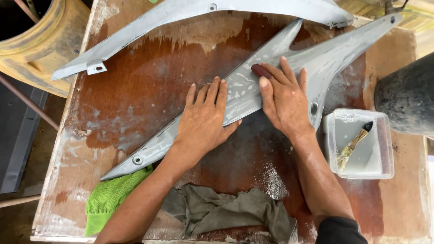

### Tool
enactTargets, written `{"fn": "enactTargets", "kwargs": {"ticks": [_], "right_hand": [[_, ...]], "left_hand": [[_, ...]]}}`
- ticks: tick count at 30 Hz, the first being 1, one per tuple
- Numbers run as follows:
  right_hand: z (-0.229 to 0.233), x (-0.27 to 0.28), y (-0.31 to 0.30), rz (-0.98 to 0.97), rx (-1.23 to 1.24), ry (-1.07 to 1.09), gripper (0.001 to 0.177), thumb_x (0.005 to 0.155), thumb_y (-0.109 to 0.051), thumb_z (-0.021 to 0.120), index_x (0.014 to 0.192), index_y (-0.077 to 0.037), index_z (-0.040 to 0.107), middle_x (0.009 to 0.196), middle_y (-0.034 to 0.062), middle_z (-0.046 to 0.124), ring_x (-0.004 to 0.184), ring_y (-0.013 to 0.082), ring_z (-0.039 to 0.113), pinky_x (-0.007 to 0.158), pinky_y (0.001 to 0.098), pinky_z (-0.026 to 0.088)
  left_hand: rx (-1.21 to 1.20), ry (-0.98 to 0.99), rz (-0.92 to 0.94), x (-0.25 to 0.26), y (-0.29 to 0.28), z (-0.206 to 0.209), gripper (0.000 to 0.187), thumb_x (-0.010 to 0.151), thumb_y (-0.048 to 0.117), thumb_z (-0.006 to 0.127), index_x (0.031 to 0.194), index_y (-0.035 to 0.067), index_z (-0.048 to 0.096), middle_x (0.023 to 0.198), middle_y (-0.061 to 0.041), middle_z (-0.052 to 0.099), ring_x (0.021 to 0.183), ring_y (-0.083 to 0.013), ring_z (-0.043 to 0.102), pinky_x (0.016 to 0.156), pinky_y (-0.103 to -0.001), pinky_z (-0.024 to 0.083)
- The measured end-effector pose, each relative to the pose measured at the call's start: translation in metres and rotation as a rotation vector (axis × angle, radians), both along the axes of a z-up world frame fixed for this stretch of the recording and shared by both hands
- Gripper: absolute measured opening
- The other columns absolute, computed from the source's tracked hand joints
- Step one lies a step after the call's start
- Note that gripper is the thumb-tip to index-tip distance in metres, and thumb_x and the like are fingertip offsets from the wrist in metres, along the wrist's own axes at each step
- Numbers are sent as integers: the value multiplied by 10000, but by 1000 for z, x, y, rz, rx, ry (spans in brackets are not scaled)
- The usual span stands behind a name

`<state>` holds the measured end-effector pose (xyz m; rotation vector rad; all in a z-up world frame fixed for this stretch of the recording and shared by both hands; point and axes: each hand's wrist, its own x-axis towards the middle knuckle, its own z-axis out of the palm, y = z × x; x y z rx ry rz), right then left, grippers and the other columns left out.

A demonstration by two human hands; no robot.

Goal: The person sands a gray metal motorcycle fender with a red sanding block on a wooden workbench. They repeatedly rub the surface, occasionally dipping the block into a container of water to keep it wet. A second fender, a green cloth, and a paintbrush are also visible on the table.

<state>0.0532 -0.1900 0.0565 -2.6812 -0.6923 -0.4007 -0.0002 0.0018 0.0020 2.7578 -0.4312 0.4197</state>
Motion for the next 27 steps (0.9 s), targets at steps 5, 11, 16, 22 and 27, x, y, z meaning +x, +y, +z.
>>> {"fn": "enactTargets", "kwargs": {"ticks": [5, 11, 16, 22, 27], "right_hand": [[-1, -7, 9, 172, -47, 53, 684, 1066, -505, 201, 1245, -74, 702, 1415, 138, 616, 1445, 416, 368, 1158, 725, 133], [-7, 3, 5, 138, -54, 42, 527, 1101, -443, 337, 1199, -107, 731, 1379, 66, 656, 1425, 387, 429, 1157, 697, 182], [-5, 20, -3, -17, -54, 54, 495, 1142, -445, 331, 1279, -138, 693, 1427, 10, 612, 1431, 387, 419, 1107, 759, 190], [0, 12, 6, 189, -142, 141, 502, 1090, -451, 353, 1296, -136, 685, 1464, 43, 586, 1421, 428, 419, 1108, 764, 214], [-2, 37, -6, 70, -200, 142, 606, 1117, -481, 216, 1327, -139, 670, 1463, 50, 586, 1439, 403, 406, 1142, 739, 181]], "left_hand": [[1, -7, 0, 1, 1, 0, 950, 820, 546, 728, 1430, -132, 459, 1465, -323, 495, 1301, -414, 534, 1152, -581, 320], [-44, 77, -3, 1, 2, 0, 952, 841, 545, 712, 1471, -108, 425, 1484, -311, 471, 1340, -411, 502, 1187, -590, 240], [-64, 133, -16, -1, 4, 2, 957, 856, 540, 719, 1504, -85, 396, 1484, -294, 465, 1333, -427, 500, 1184, -632, 209], [-54, 105, -19, 2, 4, -4, 934, 860, 528, 716, 1496, -85, 412, 1473, -291, 470, 1327, -430, 500, 1174, -640, 232], [-57, 119, -33, 1, 5, -2, 940, 854, 529, 712, 1494, -91, 412, 1466, -294, 469, 1321, -433, 504, 1166, -652, 235]]}}
